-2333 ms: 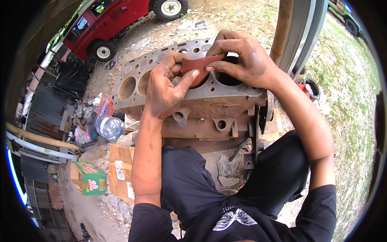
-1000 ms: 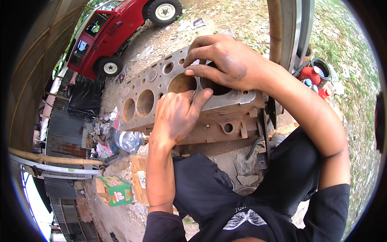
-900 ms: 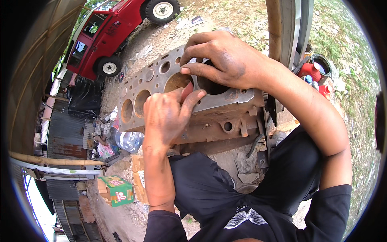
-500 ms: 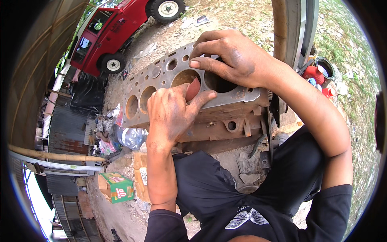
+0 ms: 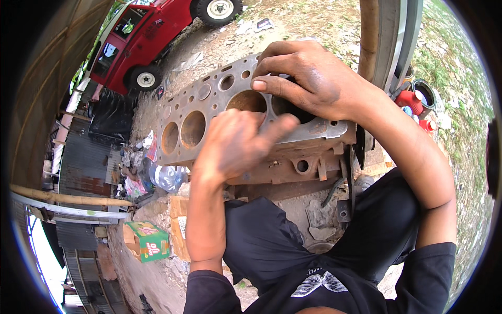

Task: The person sands the top surface of an engine block using a red sanding block, moving it across the flat areas and around the cylinder openings. The person also uses fingers to wipe or feel the surface between sanding passes.

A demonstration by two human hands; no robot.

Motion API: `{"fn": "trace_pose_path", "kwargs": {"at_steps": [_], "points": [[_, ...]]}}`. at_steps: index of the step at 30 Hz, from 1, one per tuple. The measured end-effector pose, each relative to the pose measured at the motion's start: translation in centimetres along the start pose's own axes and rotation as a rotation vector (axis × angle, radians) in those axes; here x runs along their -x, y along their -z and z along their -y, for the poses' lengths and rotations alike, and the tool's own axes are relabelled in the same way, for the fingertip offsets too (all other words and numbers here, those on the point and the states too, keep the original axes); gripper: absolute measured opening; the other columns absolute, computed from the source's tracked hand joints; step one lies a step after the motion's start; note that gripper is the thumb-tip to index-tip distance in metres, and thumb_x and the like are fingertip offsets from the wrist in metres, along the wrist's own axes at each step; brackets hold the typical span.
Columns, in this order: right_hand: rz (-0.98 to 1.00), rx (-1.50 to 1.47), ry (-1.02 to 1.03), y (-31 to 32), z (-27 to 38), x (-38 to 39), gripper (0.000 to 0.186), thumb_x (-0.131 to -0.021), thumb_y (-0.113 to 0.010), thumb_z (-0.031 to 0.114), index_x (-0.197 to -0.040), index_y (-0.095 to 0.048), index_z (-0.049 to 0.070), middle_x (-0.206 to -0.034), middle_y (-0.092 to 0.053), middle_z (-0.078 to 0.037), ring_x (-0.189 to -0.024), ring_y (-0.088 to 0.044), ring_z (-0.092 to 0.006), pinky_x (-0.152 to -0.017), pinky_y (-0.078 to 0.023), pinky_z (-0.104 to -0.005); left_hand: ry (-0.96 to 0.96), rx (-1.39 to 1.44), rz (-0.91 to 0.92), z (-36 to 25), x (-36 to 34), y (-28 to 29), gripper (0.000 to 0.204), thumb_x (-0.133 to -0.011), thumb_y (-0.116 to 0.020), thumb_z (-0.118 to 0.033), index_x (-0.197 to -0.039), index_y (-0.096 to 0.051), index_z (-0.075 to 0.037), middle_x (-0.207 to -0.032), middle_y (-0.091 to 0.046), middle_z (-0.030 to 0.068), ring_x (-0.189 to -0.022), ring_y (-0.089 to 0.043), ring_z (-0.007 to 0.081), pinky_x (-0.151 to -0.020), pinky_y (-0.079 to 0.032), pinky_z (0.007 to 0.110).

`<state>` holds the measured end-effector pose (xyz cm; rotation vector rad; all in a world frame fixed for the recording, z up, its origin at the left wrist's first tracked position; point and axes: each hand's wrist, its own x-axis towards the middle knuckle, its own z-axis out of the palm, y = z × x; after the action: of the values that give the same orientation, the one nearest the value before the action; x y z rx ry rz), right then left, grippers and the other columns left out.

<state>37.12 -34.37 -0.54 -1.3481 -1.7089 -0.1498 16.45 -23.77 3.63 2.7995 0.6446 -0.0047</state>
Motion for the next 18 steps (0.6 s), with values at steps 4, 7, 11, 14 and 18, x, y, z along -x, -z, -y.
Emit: {"fn": "trace_pose_path", "kwargs": {"at_steps": [4, 7, 11, 14, 18], "points": [[0.017, 0.004, -0.006, 0.4, -0.2, 0.1, 0.044, -0.111, -0.067, 0.042, -0.11, -0.084, 0.002, -0.108, -0.077, -0.02, -0.106, -0.074, -0.0429, -0.094, -0.06, -0.0525, -0.017, -0.111, -0.059, -0.2, 0.2, -1.4, 0.068, -0.102, -0.076, -0.063, -0.094, -0.085, 0.004, -0.065, -0.068, 0.0227, -0.063, -0.068, 0.0405, -0.07, -0.053, 0.048], [-0.023, 0.001, 0.023, 0.4, -0.3, 0.3, 0.043, -0.111, -0.068, 0.042, -0.108, -0.084, 0.001, -0.106, -0.077, -0.02, -0.105, -0.075, -0.0439, -0.094, -0.06, -0.0531, -0.102, -0.069, -0.229, 0.3, 1.4, -0.8, 0.059, -0.1, -0.08, -0.058, -0.095, -0.086, 0.0, -0.063, -0.066, 0.0204, -0.061, -0.064, 0.0399, -0.07, -0.051, 0.046], [-0.019, -0.001, 0.007, 0.1, -0.2, 0.2, 0.043, -0.11, -0.07, 0.041, -0.106, -0.084, 0.001, -0.105, -0.077, -0.02, -0.103, -0.075, -0.0442, -0.093, -0.061, -0.0538, -0.151, -0.167, -0.239, 1.2, 1.7, -0.1, 0.046, -0.099, -0.083, -0.049, -0.099, -0.087, -0.003, -0.064, -0.067, 0.0184, -0.061, -0.064, 0.036, -0.068, -0.047, 0.043], [0.023, -0.005, 0.031, 0.1, -0.1, 0.1, 0.033, -0.109, -0.072, 0.028, -0.114, -0.081, -0.003, -0.11, -0.077, -0.023, -0.104, -0.075, -0.0432, -0.092, -0.059, -0.0501, 0.024, 0.11, -0.015, 0.4, 0.9, 1.1, 0.043, -0.103, -0.08, -0.044, -0.091, -0.085, -0.003, -0.063, -0.064, 0.0191, -0.06, -0.062, 0.0355, -0.066, -0.046, 0.048], [0.057, 0.055, 0.013, 0.6, -0.2, 0.2, 0.032, -0.107, -0.074, 0.027, -0.114, -0.081, -0.003, -0.112, -0.077, -0.022, -0.103, -0.076, -0.043, -0.091, -0.06, -0.0496, -0.098, -0.045, -0.028, 0.4, -0.7, -0.6, 0.057, -0.11, -0.071, -0.045, -0.084, -0.079, 0.005, -0.059, -0.051, 0.0232, -0.057, -0.062, 0.0372, -0.064, -0.046, 0.05]]}}
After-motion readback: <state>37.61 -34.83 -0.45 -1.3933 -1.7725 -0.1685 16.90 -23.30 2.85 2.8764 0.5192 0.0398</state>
